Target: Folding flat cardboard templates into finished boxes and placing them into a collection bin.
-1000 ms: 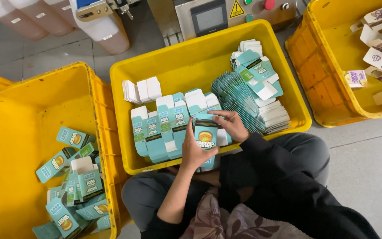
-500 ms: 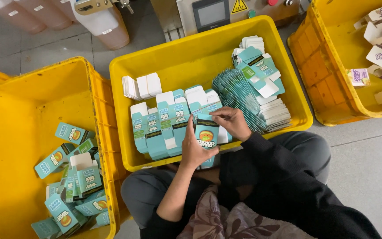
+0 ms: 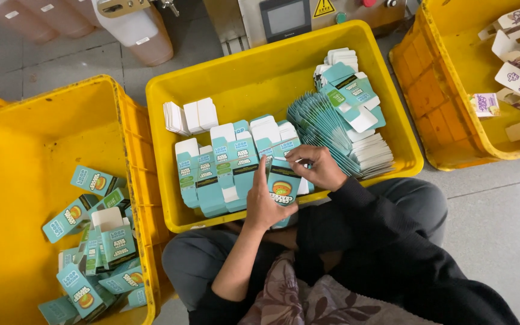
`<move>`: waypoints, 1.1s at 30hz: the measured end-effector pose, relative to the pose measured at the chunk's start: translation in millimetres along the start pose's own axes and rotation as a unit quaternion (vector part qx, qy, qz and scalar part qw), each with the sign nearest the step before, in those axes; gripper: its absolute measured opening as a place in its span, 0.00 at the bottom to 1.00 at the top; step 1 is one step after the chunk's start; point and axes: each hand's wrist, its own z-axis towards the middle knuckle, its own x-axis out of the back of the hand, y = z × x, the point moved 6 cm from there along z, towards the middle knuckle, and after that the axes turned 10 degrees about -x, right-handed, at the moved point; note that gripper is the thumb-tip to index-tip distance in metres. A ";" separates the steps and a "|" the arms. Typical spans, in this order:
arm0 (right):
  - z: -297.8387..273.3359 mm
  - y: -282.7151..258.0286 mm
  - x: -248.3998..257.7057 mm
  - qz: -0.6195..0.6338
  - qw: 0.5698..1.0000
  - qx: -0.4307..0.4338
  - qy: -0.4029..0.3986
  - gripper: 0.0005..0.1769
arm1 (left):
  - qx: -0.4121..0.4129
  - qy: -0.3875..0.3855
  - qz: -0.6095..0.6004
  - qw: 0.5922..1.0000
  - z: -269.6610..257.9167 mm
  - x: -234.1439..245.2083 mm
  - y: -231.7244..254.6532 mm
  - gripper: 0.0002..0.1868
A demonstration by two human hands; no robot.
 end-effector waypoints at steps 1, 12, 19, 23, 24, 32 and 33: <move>-2.7 -7.4 -3.3 0.000 1.000 0.000 -0.001 0.06 | 0.001 0.001 0.000 1.000 -0.2 -0.7 -1.9 0.67; -22.3 -14.1 -39.1 -0.039 0.997 0.044 0.056 0.19 | 0.002 0.014 -0.016 1.000 -0.1 1.6 1.3 0.68; -16.4 -24.5 -37.2 -0.066 0.996 0.053 0.026 0.21 | -0.005 0.011 -0.015 1.000 -1.8 0.1 -0.7 0.67; -13.2 -27.9 -39.4 -0.030 0.998 0.059 0.006 0.19 | -0.011 0.013 -0.015 1.000 -4.9 -1.6 -2.7 0.66; -12.6 -28.9 -39.9 -0.027 0.998 0.065 0.003 0.19 | -0.016 0.016 -0.011 1.000 -5.1 -0.4 -0.7 0.66; -22.4 -26.7 -43.9 -0.066 0.994 0.088 0.028 0.23 | -0.006 0.026 -0.066 0.997 -1.2 -1.7 -5.7 0.66; -23.8 -32.9 -43.0 -0.084 0.991 0.103 0.033 0.31 | -0.008 0.039 -0.079 0.996 0.8 2.0 -5.2 0.65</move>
